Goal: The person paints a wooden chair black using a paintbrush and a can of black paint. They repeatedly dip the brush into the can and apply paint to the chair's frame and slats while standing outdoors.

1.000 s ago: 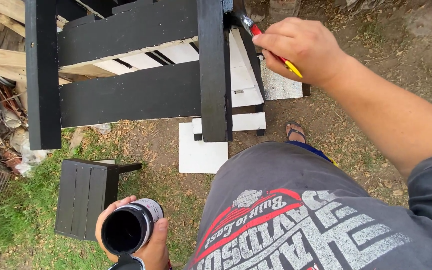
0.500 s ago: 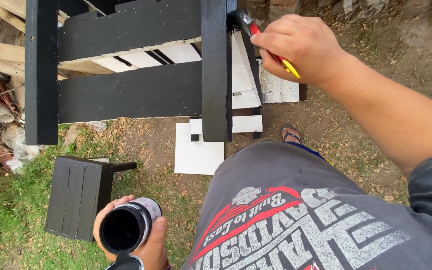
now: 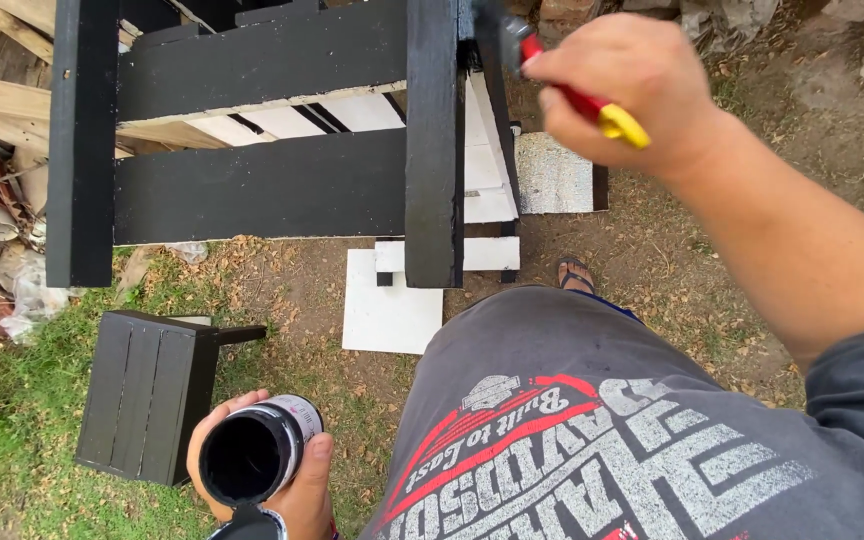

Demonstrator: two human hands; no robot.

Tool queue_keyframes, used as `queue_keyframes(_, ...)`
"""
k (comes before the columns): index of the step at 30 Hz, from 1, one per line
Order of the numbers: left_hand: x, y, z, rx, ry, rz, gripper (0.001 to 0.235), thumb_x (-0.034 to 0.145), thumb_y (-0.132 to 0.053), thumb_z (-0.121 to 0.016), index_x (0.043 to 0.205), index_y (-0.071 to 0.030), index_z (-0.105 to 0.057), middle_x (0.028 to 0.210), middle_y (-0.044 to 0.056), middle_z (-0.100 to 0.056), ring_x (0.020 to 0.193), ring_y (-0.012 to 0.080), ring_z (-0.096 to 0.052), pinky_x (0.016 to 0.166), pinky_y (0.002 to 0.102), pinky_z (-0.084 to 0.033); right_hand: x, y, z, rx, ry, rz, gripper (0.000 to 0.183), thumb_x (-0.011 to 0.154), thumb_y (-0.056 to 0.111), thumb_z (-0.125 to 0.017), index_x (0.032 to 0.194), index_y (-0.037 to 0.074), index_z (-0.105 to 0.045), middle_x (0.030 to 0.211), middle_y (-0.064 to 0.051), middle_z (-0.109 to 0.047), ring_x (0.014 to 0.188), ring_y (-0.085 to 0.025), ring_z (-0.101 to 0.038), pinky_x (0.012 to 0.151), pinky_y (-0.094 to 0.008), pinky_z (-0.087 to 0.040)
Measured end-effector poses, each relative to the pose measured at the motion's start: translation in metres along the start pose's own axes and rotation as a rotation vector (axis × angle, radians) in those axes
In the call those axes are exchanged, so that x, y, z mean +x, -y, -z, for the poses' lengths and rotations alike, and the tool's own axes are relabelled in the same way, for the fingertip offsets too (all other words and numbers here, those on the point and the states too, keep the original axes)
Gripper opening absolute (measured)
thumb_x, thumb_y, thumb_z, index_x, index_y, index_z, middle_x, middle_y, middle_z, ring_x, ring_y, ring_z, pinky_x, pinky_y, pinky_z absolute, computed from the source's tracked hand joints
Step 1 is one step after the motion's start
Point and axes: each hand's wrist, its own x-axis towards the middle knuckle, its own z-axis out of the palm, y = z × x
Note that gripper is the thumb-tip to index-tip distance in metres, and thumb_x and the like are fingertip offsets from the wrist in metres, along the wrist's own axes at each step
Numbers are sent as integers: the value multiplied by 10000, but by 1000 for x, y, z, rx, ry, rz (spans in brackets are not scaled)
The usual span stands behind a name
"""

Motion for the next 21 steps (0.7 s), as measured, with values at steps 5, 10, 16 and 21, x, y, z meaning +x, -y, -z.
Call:
queue_keyframes(5, -2, -1, -6, 1, -38, 0, 791, 653, -85, -754, 1343, 12, -379, 1233, 239, -530, 1151, 364, -582, 1063, 505, -499, -23, 4, 11, 43, -137, -266, 122, 969, -90, -733, 1075, -134, -775, 998, -247, -758, 863, -331, -720, 797, -400, -565)
queue_keyframes(10, -2, -4, -8, 9, -33, -35, 774, 673, -97, -748, 1343, -1, -372, 1221, 228, -527, 1145, 360, -576, 1081, 523, -487, -44, 32, -36, 613, -477, -676, 156, 1066, 24, -547, 1104, -84, -653, 896, -291, -683, 755, -323, -731, 531, -288, -569)
queue_keyframes(16, -3, -4, -9, -6, -24, -7, 787, 671, -112, -758, 1353, -12, -377, 1229, 229, -525, 1115, 364, -591, 1041, 525, -502, -40, 51, -79, 1111, -923, -1347, 361, 911, 355, -627, 1019, 11, -636, 736, -104, -710, 618, -191, -704, 497, -249, -572)
queue_keyframes(21, 1, -6, -6, 49, 37, -31, 764, 679, -131, -751, 1335, -16, -376, 1216, 236, -526, 1105, 355, -596, 1060, 527, -479, -39, 58, -104, 1256, -837, -1534, 280, 978, 226, -460, 895, 16, -625, 603, -88, -647, 509, -175, -617, 460, -258, -451)
